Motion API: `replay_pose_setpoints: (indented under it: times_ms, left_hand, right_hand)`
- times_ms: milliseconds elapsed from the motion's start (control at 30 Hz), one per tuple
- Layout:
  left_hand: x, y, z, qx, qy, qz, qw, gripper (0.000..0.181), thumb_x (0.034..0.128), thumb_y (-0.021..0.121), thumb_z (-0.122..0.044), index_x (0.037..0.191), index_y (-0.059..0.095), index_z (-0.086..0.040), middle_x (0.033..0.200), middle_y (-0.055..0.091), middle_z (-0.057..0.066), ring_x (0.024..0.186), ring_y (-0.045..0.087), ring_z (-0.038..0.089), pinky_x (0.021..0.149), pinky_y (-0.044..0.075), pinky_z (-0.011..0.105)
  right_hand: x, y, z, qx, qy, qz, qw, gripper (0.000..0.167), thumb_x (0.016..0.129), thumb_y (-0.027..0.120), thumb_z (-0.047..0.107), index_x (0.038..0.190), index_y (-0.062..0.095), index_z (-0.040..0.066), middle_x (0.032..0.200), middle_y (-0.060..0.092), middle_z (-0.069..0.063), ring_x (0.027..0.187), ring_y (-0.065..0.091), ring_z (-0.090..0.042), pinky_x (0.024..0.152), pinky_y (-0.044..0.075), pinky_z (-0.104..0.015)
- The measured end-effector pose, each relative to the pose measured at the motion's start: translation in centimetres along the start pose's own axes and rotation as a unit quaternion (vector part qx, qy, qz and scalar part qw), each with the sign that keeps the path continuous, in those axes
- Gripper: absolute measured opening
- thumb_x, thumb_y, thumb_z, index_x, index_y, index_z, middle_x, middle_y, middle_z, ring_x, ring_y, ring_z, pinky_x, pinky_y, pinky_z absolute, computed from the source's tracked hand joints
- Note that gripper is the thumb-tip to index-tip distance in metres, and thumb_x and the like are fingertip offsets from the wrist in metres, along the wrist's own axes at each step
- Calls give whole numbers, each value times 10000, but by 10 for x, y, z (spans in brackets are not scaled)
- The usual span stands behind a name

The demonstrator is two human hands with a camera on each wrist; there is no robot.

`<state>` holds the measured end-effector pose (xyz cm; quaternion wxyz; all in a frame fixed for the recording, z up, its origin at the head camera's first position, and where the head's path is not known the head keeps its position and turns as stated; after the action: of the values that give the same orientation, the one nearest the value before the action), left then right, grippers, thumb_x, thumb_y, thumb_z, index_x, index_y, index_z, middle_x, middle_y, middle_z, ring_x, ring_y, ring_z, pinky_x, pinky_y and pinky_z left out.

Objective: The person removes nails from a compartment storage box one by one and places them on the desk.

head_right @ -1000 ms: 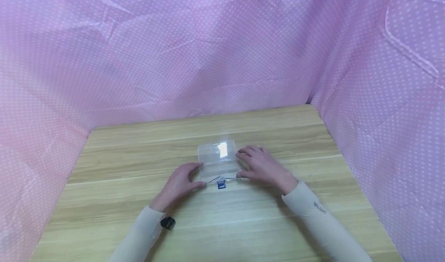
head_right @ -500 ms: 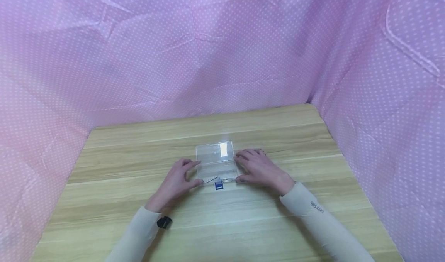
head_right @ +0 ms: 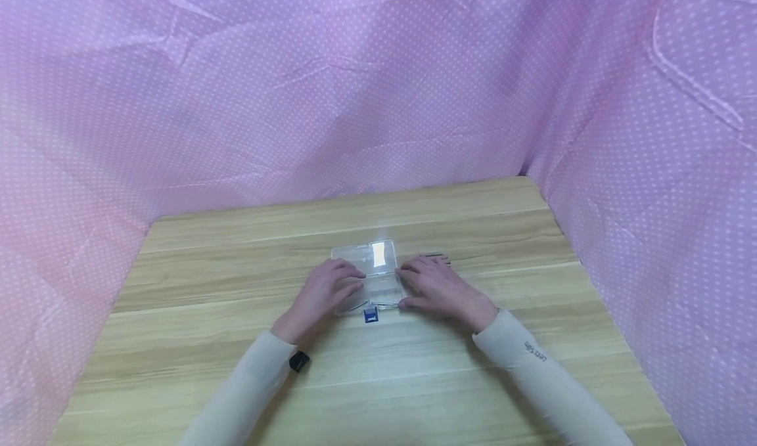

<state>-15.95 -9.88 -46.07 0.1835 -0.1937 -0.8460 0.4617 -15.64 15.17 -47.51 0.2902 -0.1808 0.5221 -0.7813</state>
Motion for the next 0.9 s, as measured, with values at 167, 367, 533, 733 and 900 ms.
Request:
replay_pose_setpoints:
  times_ms: [167,367,533,733,900]
  left_hand:
    - [15,4,-5,302,441,-24,9986,119,940,779,-212,1041,823,-166,1186,679,55,1134,574,265,1017,478,410]
    - [30,12,-7,674,424,297,9964,96,925,798,-261,993,842,-209,1418,604,82,1362,480,313,1195,336,466]
    - [37,19,-7,590,375,462,9965,96,902,820,-279,970,846,-217,1495,552,83,1441,411,321,1235,274,486]
    - [42,24,-6,580,444,559,9958,76,881,836,-293,931,847,-237,1511,542,91,1466,382,327,1247,244,490]
    - [44,27,-4,585,380,692,9952,63,874,843,-299,907,845,-246,1472,570,85,1425,420,323,1240,259,475]
  right_hand:
    - [2,1,0,-70,-70,-70,9999,679,929,752,465,1445,589,56,1444,584,-131,1361,505,-343,1169,356,-587]
    - [3,2,1,-68,-239,-199,9995,669,919,776,421,1429,594,28,1380,613,-144,1288,558,-323,1096,449,-555]
    - [3,3,2,69,-269,-219,9994,647,924,780,393,1421,600,20,1320,637,-121,1215,598,-285,1048,494,-516]
    - [3,3,3,183,-143,-156,9996,643,929,775,390,1426,597,22,1296,653,-103,1191,613,-275,1048,498,-500]
    - [2,2,3,176,-104,-166,9997,637,934,766,397,1422,599,23,1280,661,-99,1185,619,-276,1051,499,-488]
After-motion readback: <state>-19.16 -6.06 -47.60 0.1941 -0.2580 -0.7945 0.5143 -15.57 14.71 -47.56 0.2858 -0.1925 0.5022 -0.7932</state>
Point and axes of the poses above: each hand's wrist, its own x-axis towards the middle knuckle, its own y-axis out of the palm, z = x × y, the point moved 3 cm from there along x, towards the middle knuckle
